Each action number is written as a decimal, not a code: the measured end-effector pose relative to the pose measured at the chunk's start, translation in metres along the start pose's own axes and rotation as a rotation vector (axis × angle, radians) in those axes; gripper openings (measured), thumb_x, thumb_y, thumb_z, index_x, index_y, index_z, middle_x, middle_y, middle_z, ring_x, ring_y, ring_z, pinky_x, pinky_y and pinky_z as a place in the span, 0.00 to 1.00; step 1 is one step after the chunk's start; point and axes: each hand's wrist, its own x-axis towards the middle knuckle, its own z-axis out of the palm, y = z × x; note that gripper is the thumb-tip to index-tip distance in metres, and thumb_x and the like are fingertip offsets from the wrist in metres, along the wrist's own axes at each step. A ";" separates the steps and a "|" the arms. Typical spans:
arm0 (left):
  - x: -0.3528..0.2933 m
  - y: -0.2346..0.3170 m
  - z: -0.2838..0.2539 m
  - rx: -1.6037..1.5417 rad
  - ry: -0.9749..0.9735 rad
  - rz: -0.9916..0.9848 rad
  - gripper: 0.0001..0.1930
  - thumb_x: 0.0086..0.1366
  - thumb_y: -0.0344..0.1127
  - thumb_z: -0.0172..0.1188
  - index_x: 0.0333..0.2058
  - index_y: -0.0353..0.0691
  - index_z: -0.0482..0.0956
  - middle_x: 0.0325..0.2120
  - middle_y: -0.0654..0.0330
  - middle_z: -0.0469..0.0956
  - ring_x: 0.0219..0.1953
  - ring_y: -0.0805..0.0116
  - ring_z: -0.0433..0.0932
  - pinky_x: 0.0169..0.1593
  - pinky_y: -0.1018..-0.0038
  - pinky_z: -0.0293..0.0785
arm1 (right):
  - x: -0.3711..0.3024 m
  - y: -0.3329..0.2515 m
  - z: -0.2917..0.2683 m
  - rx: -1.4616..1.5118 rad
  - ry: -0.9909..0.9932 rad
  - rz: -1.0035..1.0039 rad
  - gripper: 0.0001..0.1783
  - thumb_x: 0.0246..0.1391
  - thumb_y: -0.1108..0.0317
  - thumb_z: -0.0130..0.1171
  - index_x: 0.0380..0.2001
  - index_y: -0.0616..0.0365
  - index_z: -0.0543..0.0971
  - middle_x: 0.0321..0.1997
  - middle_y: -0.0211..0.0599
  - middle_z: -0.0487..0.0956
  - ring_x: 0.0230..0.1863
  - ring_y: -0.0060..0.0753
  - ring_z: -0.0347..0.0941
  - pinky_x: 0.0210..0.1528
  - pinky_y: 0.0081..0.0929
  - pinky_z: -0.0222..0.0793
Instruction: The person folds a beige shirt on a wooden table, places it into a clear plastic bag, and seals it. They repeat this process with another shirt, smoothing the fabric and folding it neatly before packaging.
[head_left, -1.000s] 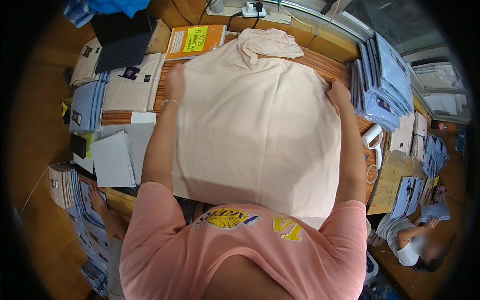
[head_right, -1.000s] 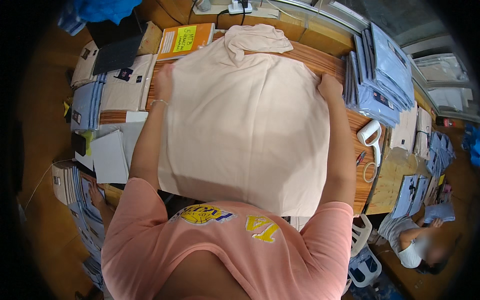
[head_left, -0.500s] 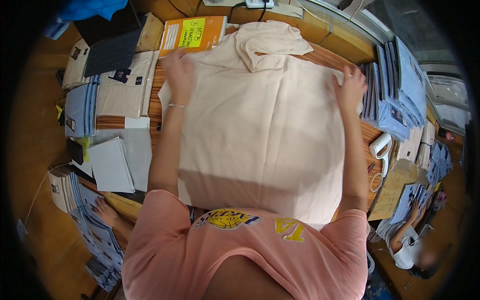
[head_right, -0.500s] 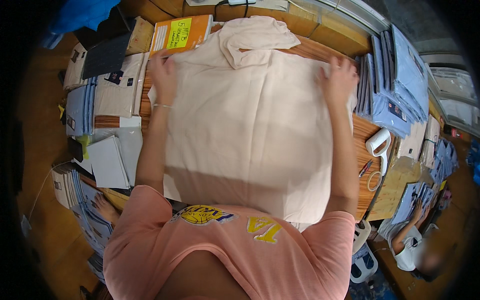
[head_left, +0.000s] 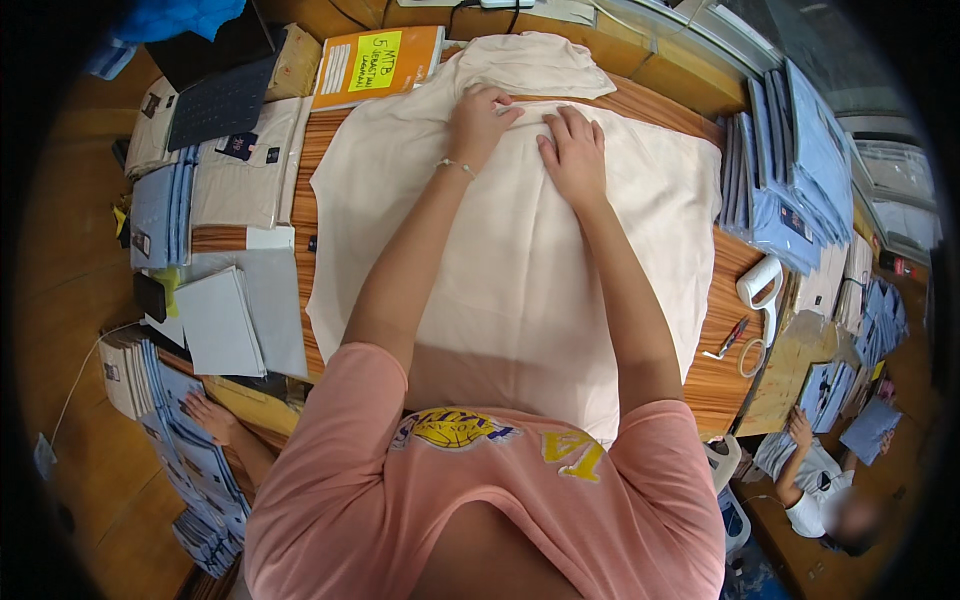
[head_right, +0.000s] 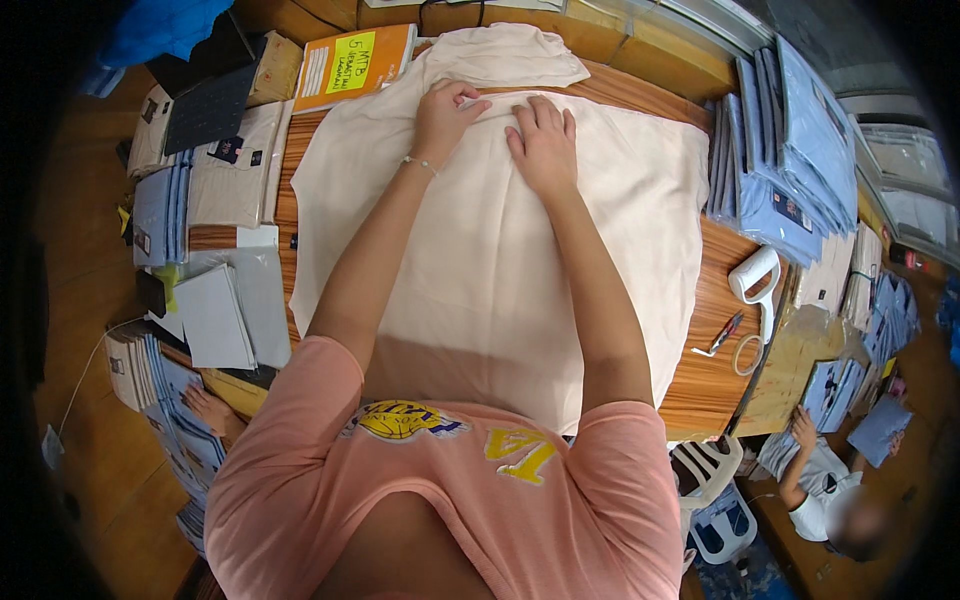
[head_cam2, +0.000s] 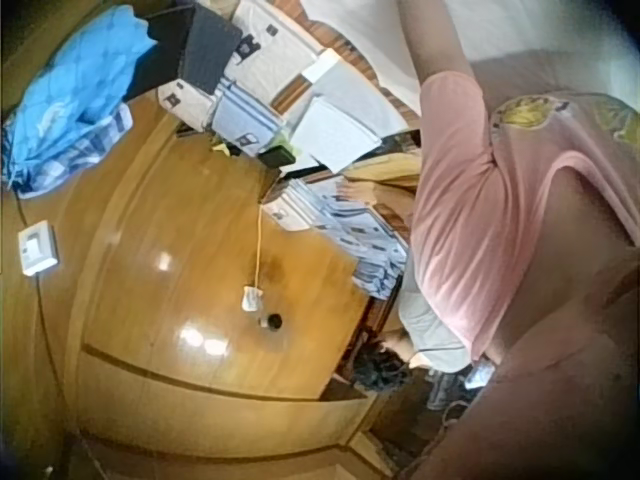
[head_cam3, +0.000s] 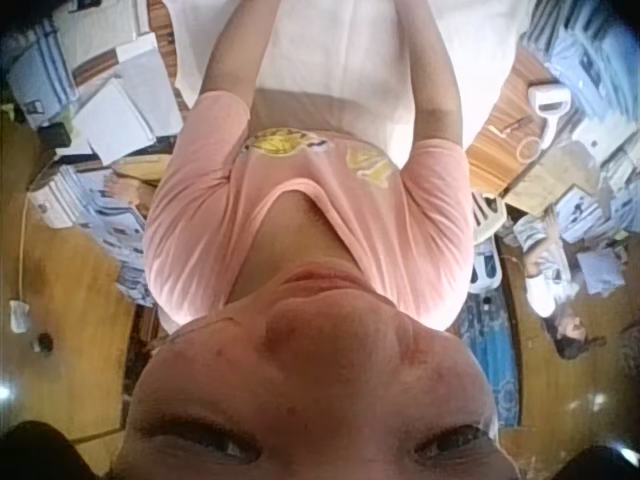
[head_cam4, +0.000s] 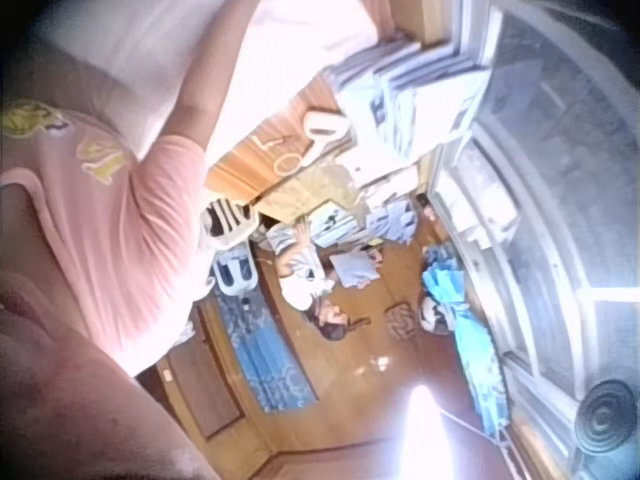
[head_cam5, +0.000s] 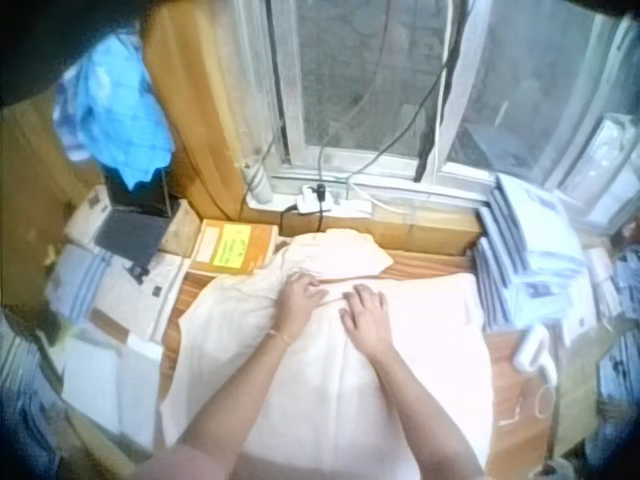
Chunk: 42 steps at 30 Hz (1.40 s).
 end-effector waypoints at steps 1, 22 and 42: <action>0.000 0.000 0.001 -0.042 -0.001 -0.026 0.11 0.48 0.36 0.69 0.27 0.37 0.79 0.29 0.59 0.77 0.30 0.66 0.76 0.35 0.74 0.73 | 0.000 -0.001 0.000 -0.001 0.005 -0.003 0.19 0.54 0.58 0.52 0.48 0.53 0.72 0.57 0.39 0.67 0.62 0.37 0.58 0.64 0.48 0.46; 0.016 0.002 -0.084 -0.142 -0.557 0.172 0.20 0.52 0.30 0.65 0.45 0.37 0.75 0.41 0.57 0.77 0.36 0.67 0.75 0.44 0.76 0.71 | -0.002 -0.003 0.004 -0.028 0.039 -0.017 0.19 0.54 0.58 0.51 0.48 0.51 0.71 0.56 0.37 0.67 0.62 0.35 0.58 0.63 0.48 0.49; -0.016 -0.004 -0.029 0.054 0.025 0.242 0.09 0.53 0.30 0.63 0.34 0.38 0.78 0.34 0.57 0.75 0.37 0.59 0.76 0.42 0.70 0.72 | -0.001 0.000 0.002 -0.035 0.013 0.020 0.19 0.55 0.57 0.51 0.48 0.51 0.72 0.57 0.36 0.66 0.62 0.34 0.58 0.64 0.46 0.46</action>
